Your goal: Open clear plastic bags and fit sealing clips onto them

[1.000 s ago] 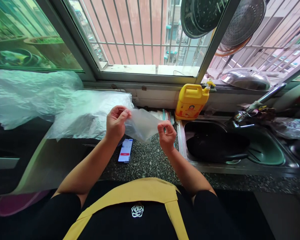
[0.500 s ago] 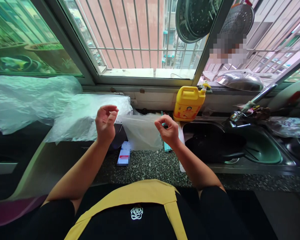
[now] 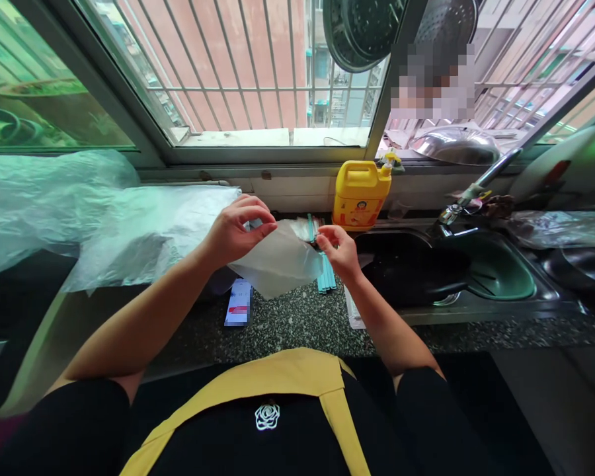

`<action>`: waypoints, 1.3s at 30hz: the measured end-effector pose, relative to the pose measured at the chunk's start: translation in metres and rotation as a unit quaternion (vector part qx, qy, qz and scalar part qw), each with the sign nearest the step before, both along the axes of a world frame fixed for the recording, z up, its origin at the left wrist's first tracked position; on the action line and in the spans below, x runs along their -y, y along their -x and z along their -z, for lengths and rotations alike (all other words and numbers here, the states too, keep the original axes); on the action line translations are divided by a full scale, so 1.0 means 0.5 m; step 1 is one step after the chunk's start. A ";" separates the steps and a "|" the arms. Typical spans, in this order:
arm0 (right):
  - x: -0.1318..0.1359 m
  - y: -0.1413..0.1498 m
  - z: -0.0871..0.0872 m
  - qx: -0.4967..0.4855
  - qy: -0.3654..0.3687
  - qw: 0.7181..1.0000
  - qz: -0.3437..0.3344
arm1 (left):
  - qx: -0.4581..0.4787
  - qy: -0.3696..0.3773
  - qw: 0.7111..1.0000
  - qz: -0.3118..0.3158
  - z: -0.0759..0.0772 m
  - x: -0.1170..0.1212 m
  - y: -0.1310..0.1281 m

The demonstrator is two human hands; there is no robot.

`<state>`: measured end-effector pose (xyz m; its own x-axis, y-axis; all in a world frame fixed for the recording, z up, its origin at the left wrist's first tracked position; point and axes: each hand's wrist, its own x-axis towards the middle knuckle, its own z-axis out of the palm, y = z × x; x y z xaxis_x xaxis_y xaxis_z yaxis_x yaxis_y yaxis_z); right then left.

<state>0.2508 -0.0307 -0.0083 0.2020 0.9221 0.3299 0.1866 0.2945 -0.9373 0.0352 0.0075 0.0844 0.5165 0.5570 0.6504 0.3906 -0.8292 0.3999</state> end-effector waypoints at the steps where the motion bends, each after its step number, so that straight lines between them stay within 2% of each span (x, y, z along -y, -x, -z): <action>1: 0.003 -0.011 0.029 -0.031 0.039 0.998 0.038 | 0.003 0.002 1.000 -0.005 -0.002 0.001 0.004; 3: 0.014 -0.022 0.087 -0.106 0.158 0.978 0.083 | 0.006 0.006 1.000 -0.014 -0.005 0.002 0.010; 5: 0.027 -0.017 0.133 -0.199 0.307 0.929 0.059 | 0.007 0.011 1.000 -0.019 -0.006 0.002 0.012; 6: 0.032 -0.009 0.148 -0.239 0.349 0.906 0.020 | 0.008 0.013 1.000 -0.019 -0.005 0.002 0.012; 8: 0.038 0.011 0.163 -0.316 0.363 0.876 -0.040 | 0.013 0.018 1.000 -0.016 -0.004 -0.001 0.013; 10: 0.035 0.027 0.164 -0.372 0.329 0.866 -0.063 | 0.023 0.027 0.999 -0.010 -0.002 -0.005 0.014; 14: 0.023 0.036 0.160 -0.393 0.274 0.875 -0.065 | 0.058 0.053 0.997 -0.005 0.001 -0.011 0.023; 20: 0.023 0.028 0.168 -0.346 0.254 0.901 -0.073 | 0.089 0.082 0.993 -0.006 0.007 -0.016 0.035; 25: 0.016 0.019 0.172 -0.293 0.234 0.927 -0.029 | 0.088 0.083 0.993 -0.003 0.007 -0.019 0.040; 27: 0.003 0.009 0.157 -0.288 0.219 0.932 0.000 | 0.082 0.085 0.993 0.001 0.005 -0.019 0.041; 29: -0.014 0.001 0.126 -0.265 0.182 0.947 0.019 | 0.074 0.086 0.994 0.010 0.002 -0.018 0.041; 30: -0.023 -0.001 0.104 -0.211 0.131 0.969 0.006 | 0.069 0.086 0.994 0.015 0.001 -0.017 0.040; 31: -0.030 0.000 0.079 -0.151 0.087 0.984 -0.027 | 0.065 0.087 0.994 0.018 -0.001 -0.016 0.039; 33: -0.041 0.010 0.026 -0.060 0.034 0.992 -0.107 | 0.061 0.089 0.994 0.020 -0.004 -0.015 0.036; 36: -0.047 0.039 -0.038 0.006 -0.004 0.980 -0.200 | 0.062 0.093 0.994 0.019 -0.007 -0.012 0.034; 39: -0.043 0.068 -0.071 0.039 -0.010 0.970 -0.241 | 0.060 0.095 0.994 0.017 -0.008 -0.010 0.039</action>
<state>0.2170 -0.0090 0.0272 -0.2769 0.8968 0.3451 0.0938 0.3826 -0.9191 0.0158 0.0127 0.0885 0.4616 0.6595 0.5933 0.3045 -0.7459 0.5924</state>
